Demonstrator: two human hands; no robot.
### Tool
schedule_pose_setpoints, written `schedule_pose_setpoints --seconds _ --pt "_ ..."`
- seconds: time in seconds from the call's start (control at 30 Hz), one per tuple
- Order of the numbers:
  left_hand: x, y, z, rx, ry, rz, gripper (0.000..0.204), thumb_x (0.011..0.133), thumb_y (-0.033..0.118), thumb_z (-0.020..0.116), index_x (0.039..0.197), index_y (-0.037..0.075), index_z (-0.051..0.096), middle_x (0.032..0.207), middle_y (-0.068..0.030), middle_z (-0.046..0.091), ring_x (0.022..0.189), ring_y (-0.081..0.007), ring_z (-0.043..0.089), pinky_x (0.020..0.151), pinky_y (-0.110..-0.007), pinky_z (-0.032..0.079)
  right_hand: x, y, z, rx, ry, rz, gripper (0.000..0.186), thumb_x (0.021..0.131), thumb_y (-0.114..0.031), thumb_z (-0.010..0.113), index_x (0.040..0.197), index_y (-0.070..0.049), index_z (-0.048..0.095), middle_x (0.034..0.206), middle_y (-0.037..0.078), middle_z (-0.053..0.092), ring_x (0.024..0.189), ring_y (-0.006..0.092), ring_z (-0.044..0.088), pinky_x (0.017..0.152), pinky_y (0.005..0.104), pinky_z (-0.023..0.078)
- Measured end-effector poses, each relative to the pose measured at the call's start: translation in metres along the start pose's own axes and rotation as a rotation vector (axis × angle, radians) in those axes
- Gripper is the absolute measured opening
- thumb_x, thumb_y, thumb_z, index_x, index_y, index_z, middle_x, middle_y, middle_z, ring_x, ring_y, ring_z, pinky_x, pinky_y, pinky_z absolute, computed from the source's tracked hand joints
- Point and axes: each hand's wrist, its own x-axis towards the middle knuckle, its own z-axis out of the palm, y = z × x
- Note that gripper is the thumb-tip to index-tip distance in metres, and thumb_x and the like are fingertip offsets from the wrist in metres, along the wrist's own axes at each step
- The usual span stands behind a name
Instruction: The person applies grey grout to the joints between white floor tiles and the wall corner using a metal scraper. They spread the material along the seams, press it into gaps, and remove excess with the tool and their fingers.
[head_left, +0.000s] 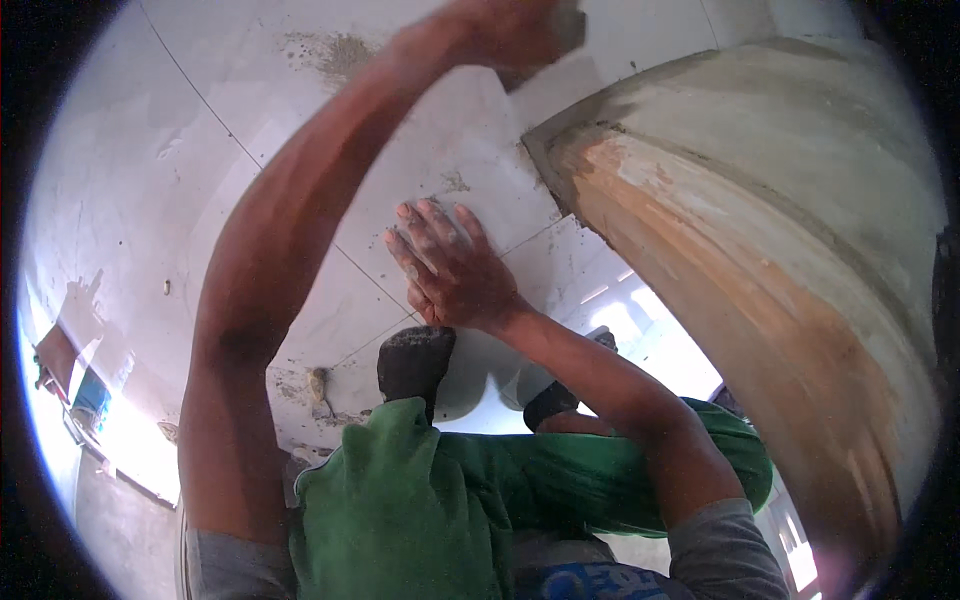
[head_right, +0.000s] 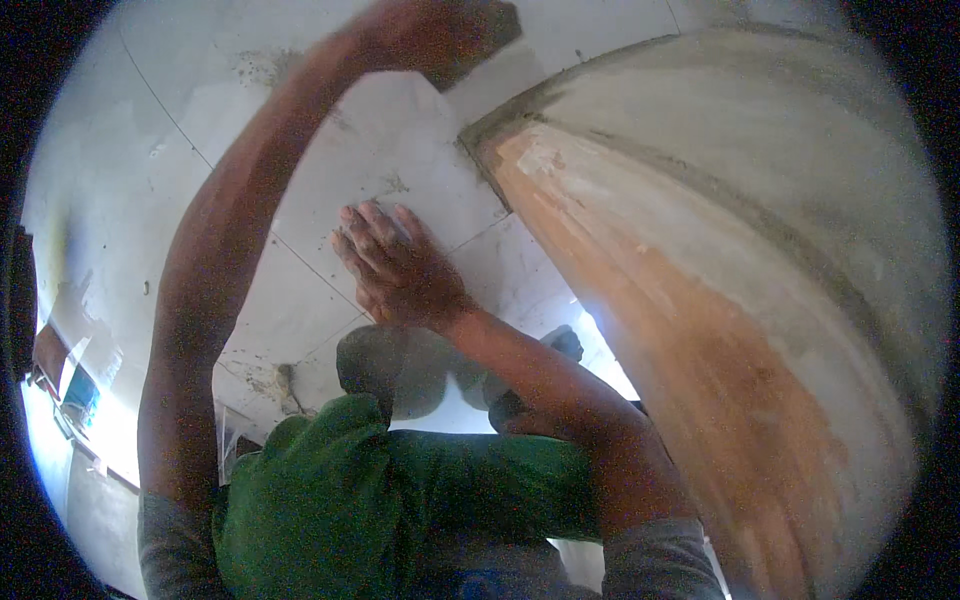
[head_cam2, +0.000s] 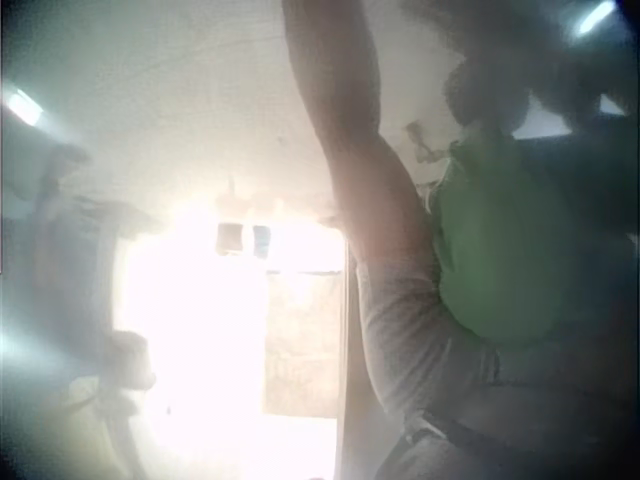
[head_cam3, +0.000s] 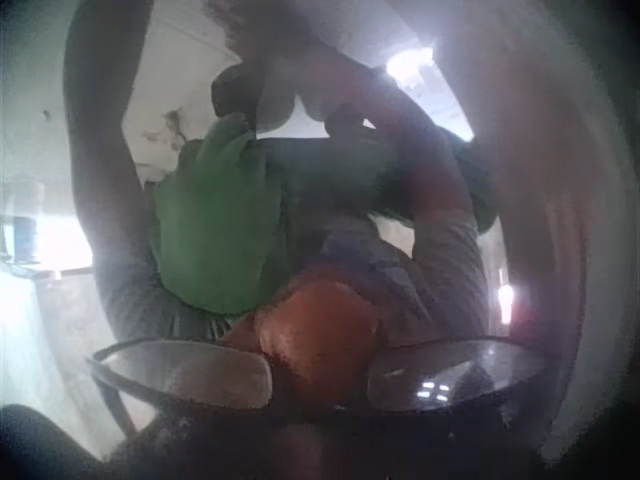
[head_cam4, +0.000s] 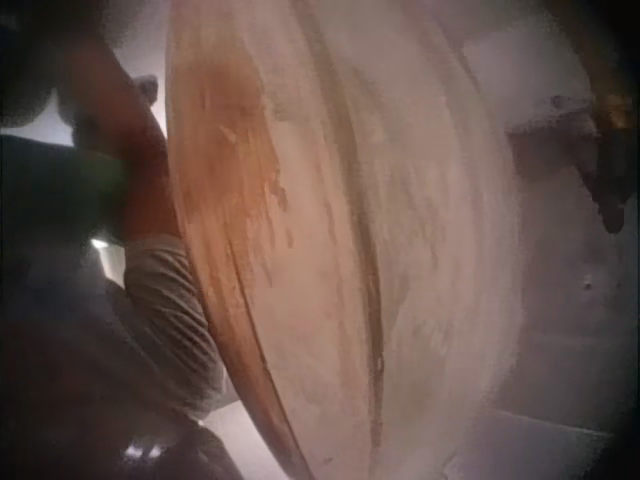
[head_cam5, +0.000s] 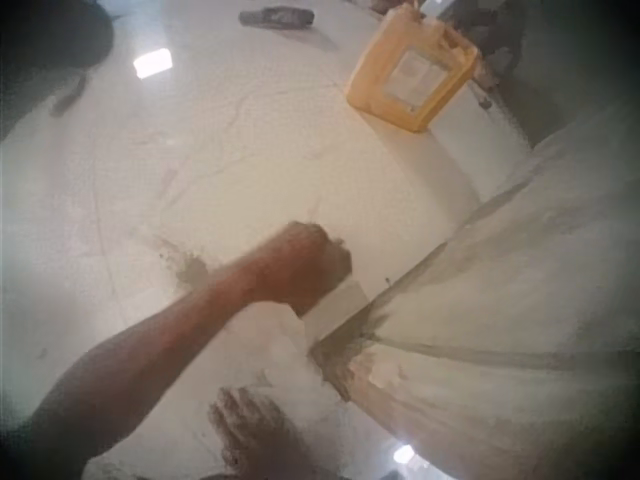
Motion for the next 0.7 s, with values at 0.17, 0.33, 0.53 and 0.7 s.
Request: schedule_pose_setpoints --seconds 0.17,0.33,0.53,0.7 --pt "-0.034 0.017 0.004 -0.309 -0.086 -0.196 0.022 0.094 0.017 0.067 0.096 -0.004 0.073 0.087 -0.0223 0.073 0.084 -0.0372 0.075 0.076 -0.045 0.062 -0.001 0.000 0.003 -0.034 0.026 -0.008 0.066 0.098 -0.036 0.057 0.159 -0.011 0.051 0.170 0.020 0.040 0.157 0.0373 0.038 0.126 0.0639 0.030" --pt "-0.035 0.037 0.015 -0.585 0.086 -0.227 0.033 0.091 0.025 0.070 0.088 -0.008 0.076 0.082 -0.0292 0.075 0.080 -0.0435 0.077 0.073 -0.048 0.063 0.000 -0.001 0.002 -0.049 0.016 0.009 0.066 0.098 -0.036 0.057 0.159 -0.011 0.051 0.170 0.020 0.040 0.158 0.0370 0.038 0.126 0.0629 0.030" --pt "-0.037 0.040 0.027 -0.394 0.206 -0.038 0.031 0.093 0.023 0.068 0.090 -0.006 0.077 0.077 -0.0275 0.074 0.068 -0.0393 0.077 0.063 -0.046 0.063 -0.001 -0.003 0.002 -0.039 0.036 0.018 0.065 0.097 -0.035 0.058 0.157 -0.011 0.054 0.168 0.020 0.043 0.156 0.0366 0.041 0.127 0.0623 0.029" --pt "-0.044 0.038 0.034 -0.549 0.211 -0.193 0.029 0.090 0.025 0.067 0.092 -0.003 0.078 0.077 -0.0257 0.073 0.072 -0.0431 0.075 0.067 -0.047 0.062 0.001 -0.006 0.002 -0.040 0.047 0.007 0.063 0.095 -0.034 0.059 0.154 -0.012 0.058 0.168 0.020 0.044 0.156 0.0361 0.041 0.128 0.0614 0.027"
